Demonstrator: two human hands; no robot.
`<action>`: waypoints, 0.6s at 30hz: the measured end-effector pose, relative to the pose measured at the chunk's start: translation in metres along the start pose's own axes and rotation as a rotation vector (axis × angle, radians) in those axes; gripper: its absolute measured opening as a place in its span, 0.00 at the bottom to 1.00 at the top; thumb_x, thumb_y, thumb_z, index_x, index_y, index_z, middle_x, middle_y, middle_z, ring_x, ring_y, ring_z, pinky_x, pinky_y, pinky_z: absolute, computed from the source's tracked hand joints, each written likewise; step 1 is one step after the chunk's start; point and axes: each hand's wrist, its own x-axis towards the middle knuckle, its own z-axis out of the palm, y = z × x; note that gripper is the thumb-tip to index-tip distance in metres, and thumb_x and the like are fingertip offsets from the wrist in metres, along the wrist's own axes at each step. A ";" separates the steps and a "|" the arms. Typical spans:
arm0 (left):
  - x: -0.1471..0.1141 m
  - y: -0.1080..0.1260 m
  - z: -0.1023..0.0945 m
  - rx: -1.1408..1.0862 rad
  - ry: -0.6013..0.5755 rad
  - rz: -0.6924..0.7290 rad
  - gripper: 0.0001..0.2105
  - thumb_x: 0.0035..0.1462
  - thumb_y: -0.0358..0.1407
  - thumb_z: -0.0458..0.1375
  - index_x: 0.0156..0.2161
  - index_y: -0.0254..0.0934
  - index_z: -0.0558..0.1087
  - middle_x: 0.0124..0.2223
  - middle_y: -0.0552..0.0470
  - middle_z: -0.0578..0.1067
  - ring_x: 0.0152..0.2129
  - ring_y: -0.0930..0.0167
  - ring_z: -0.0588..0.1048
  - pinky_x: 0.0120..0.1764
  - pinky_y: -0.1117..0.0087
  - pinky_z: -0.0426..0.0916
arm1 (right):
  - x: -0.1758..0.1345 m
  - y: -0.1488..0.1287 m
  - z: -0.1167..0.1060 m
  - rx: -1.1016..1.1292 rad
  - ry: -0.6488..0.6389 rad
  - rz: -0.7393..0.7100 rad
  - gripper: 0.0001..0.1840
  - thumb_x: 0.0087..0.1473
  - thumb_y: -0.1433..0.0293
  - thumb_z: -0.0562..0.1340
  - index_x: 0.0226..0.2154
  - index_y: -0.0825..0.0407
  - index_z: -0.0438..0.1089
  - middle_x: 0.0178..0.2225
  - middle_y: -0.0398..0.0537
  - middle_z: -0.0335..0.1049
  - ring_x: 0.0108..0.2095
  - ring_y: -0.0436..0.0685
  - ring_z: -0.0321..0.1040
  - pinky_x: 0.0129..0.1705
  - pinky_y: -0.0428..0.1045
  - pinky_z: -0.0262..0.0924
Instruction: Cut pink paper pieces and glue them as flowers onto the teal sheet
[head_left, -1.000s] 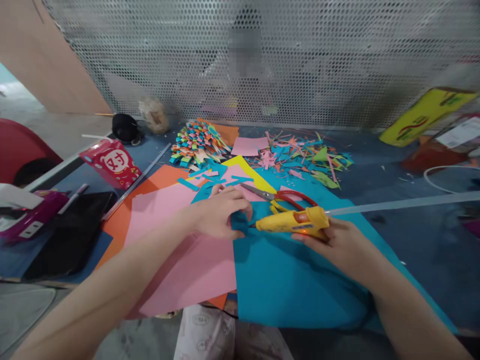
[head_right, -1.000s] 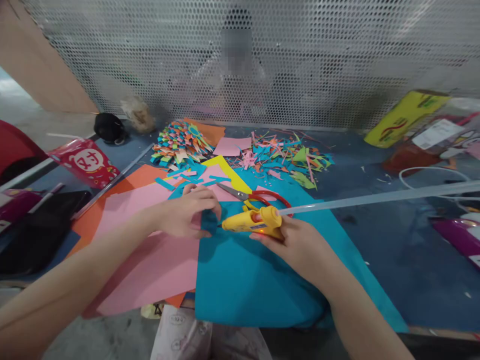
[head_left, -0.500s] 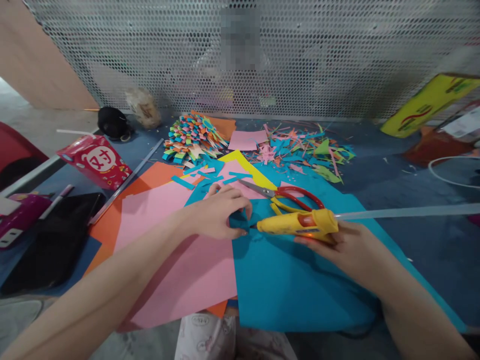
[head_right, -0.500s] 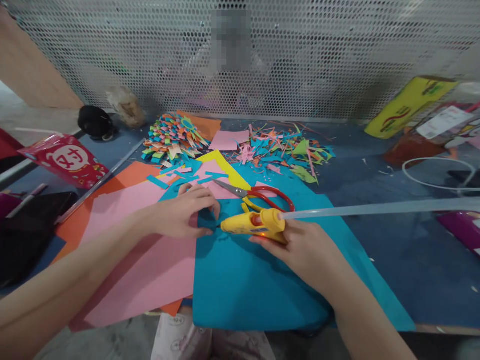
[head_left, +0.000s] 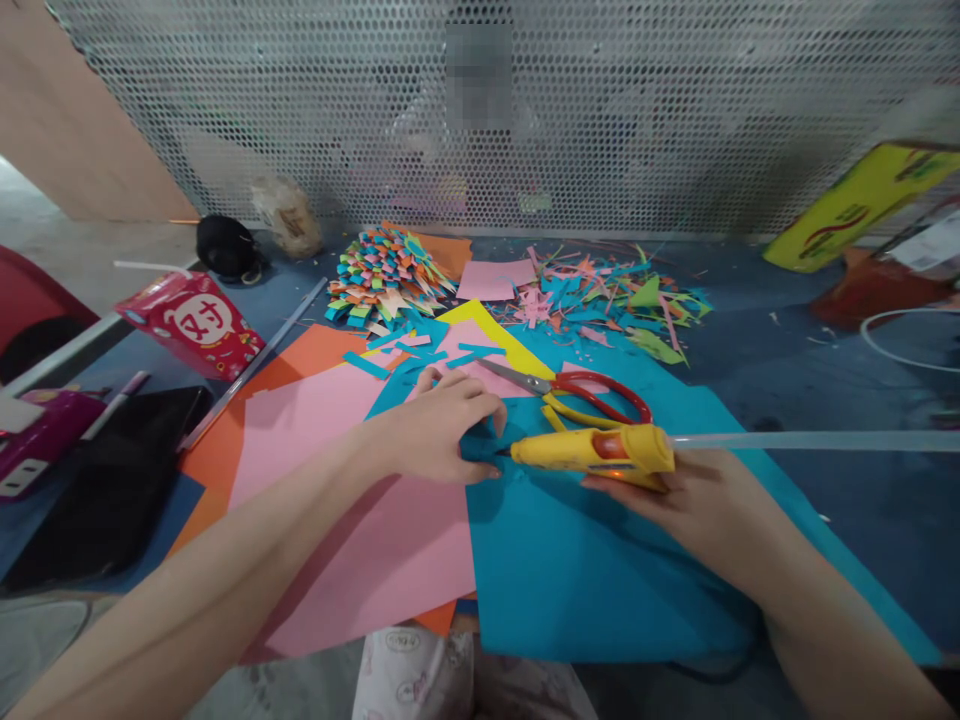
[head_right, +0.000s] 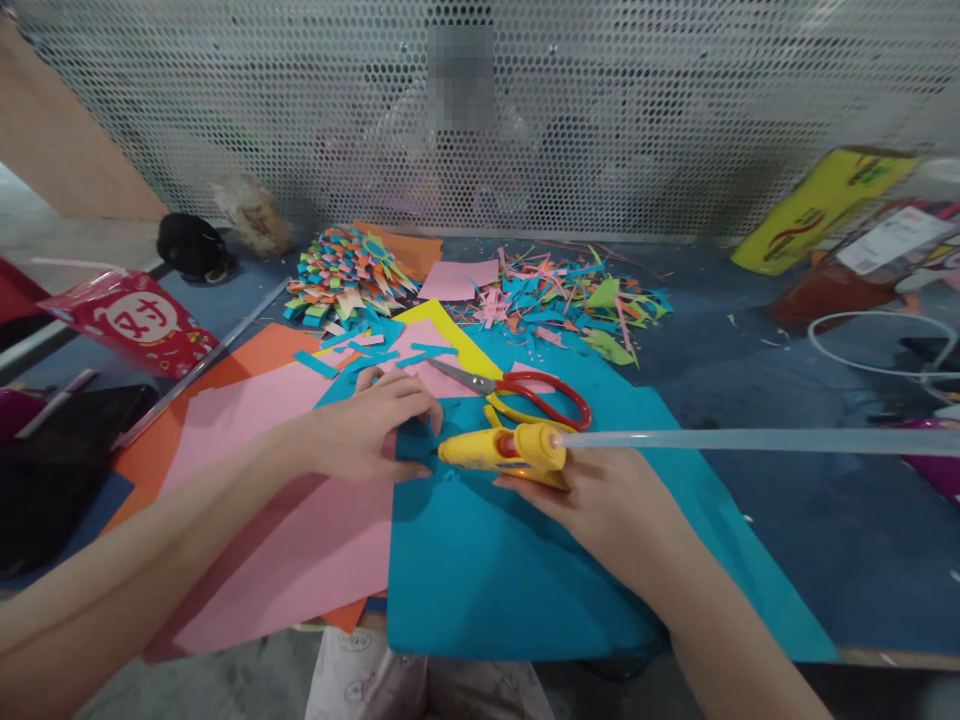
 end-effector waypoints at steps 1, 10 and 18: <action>0.000 0.000 0.000 0.002 0.000 -0.002 0.17 0.43 0.45 0.63 0.38 0.40 0.69 0.42 0.51 0.71 0.44 0.61 0.65 0.45 0.58 0.51 | -0.001 0.001 0.001 -0.016 0.000 -0.002 0.18 0.57 0.57 0.55 0.31 0.49 0.76 0.30 0.51 0.77 0.31 0.64 0.74 0.32 0.55 0.68; 0.000 0.003 -0.002 0.007 -0.022 -0.028 0.18 0.43 0.46 0.63 0.38 0.40 0.69 0.43 0.50 0.71 0.45 0.60 0.65 0.46 0.57 0.51 | 0.003 -0.003 0.002 -0.037 0.021 0.055 0.22 0.56 0.53 0.51 0.31 0.47 0.76 0.32 0.54 0.77 0.31 0.69 0.74 0.29 0.60 0.68; -0.001 -0.004 0.004 0.046 0.037 0.014 0.22 0.45 0.54 0.60 0.40 0.41 0.68 0.41 0.49 0.70 0.44 0.59 0.65 0.47 0.56 0.51 | -0.002 0.007 0.000 0.327 0.114 0.240 0.17 0.51 0.55 0.60 0.34 0.49 0.76 0.34 0.51 0.77 0.36 0.68 0.74 0.37 0.59 0.69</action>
